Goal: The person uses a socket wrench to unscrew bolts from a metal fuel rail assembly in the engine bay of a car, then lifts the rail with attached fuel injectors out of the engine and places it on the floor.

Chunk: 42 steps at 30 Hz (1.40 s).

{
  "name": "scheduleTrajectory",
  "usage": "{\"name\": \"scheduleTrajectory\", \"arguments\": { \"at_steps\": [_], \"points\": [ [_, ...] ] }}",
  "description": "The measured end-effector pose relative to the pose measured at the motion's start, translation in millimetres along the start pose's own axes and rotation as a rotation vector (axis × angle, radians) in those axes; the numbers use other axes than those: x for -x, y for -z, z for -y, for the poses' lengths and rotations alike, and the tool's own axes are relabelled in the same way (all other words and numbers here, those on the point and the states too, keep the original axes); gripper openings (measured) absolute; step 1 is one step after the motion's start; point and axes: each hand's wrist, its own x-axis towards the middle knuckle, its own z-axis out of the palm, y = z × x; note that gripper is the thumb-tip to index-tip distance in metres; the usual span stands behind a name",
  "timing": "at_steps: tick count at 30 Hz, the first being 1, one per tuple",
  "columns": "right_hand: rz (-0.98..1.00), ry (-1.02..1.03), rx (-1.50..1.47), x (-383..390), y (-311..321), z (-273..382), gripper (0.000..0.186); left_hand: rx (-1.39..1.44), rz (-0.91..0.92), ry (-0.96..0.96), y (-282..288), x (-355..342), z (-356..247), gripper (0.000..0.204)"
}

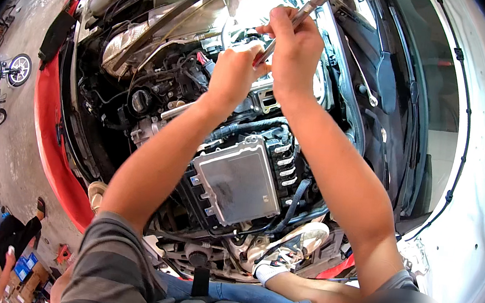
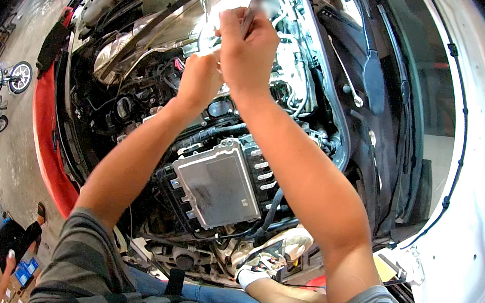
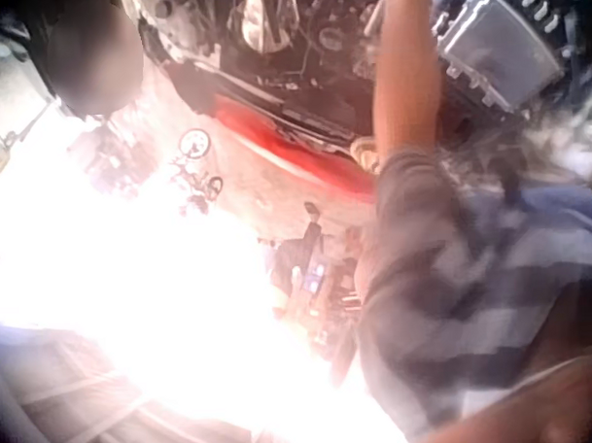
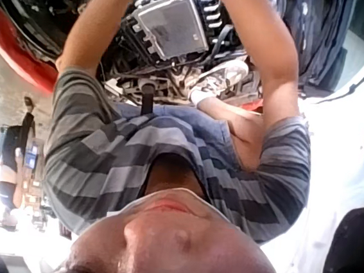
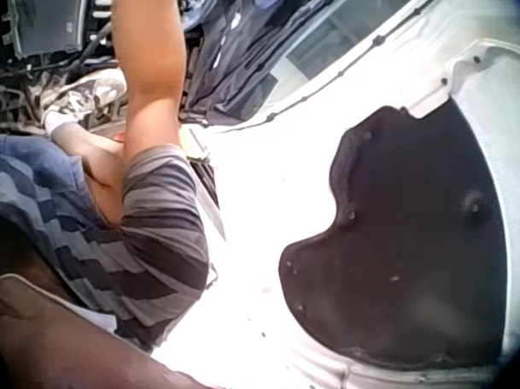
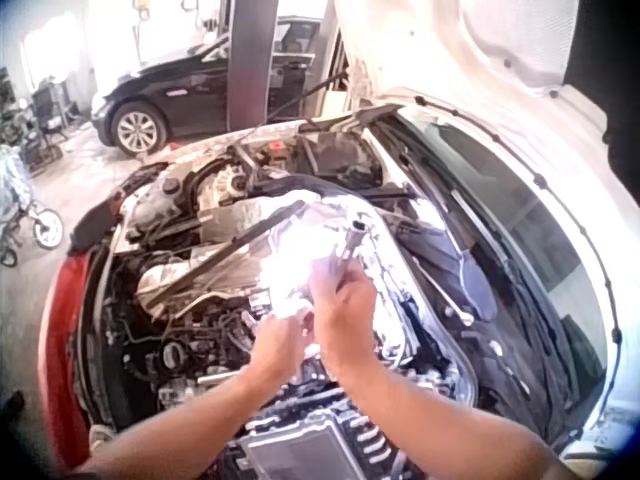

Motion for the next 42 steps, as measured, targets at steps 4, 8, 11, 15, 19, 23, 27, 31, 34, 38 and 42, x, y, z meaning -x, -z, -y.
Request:
{"name": "scheduleTrajectory", "arguments": {
  "at_steps": [4, 8, 11, 15, 19, 23, 27, 31, 34, 38, 42],
  "points": [
    [-0.013, -0.094, 0.014, 3.2, -7.4, -0.6, 0.023, 0.351, -0.154, 0.178, -43.8, 23.6, 11.4, 0.025],
    [0.436, -0.267, 0.036, -15.7, 13.3, 8.3, 0.039, -0.013, -0.246, 0.414, -87.7, 54.9, 17.4, 0.026],
    [0.484, 0.121, 0.657, -20.9, 21.9, 11.9, 0.043, -0.133, -0.13, 0.475, -84.1, 51.5, 19.6, 0.023],
    [0.595, -0.031, 0.98, -30.2, 28.5, 46.2, 0.031, -0.022, -0.236, 0.494, -88.0, 54.8, 20.2, 0.024],
    [0.55, 0.062, 0.829, -20.3, 33.0, 49.7, 0.015, 0.103, -0.389, 0.352, -75.9, 54.4, 7.4, 0.03],
    [0.511, -0.005, 0.496, -13.0, 45.1, 32.2, 0.018, 0.213, -0.407, 0.212, -71.5, 48.1, 10.2, 0.022],
    [0.432, 0.031, 0.284, 5.9, 34.2, 20.8, 0.021, 0.296, -0.34, 0.24, -54.6, 41.9, 21.9, 0.011],
    [0.221, -0.041, 0.002, 14.5, 26.9, 4.1, 0.015, 0.153, -0.287, 0.333, -52.6, 38.4, 9.8, 0.016],
    [0.104, -0.1, -0.105, 21.4, 19.8, 4.3, 0.01, 0.241, -0.222, 0.551, -62.9, 45.2, 10.4, 0.019],
    [0.074, -0.186, -0.342, 20.4, 13.1, 0.0, 0.02, 0.225, -0.254, 0.519, -78.8, 56.9, 26.0, 0.025],
    [0.178, -0.32, -0.475, 5.3, 18.6, 0.1, 0.033, 0.084, -0.116, 0.426, -82.9, 57.3, 42.8, 0.022]
  ]
}}
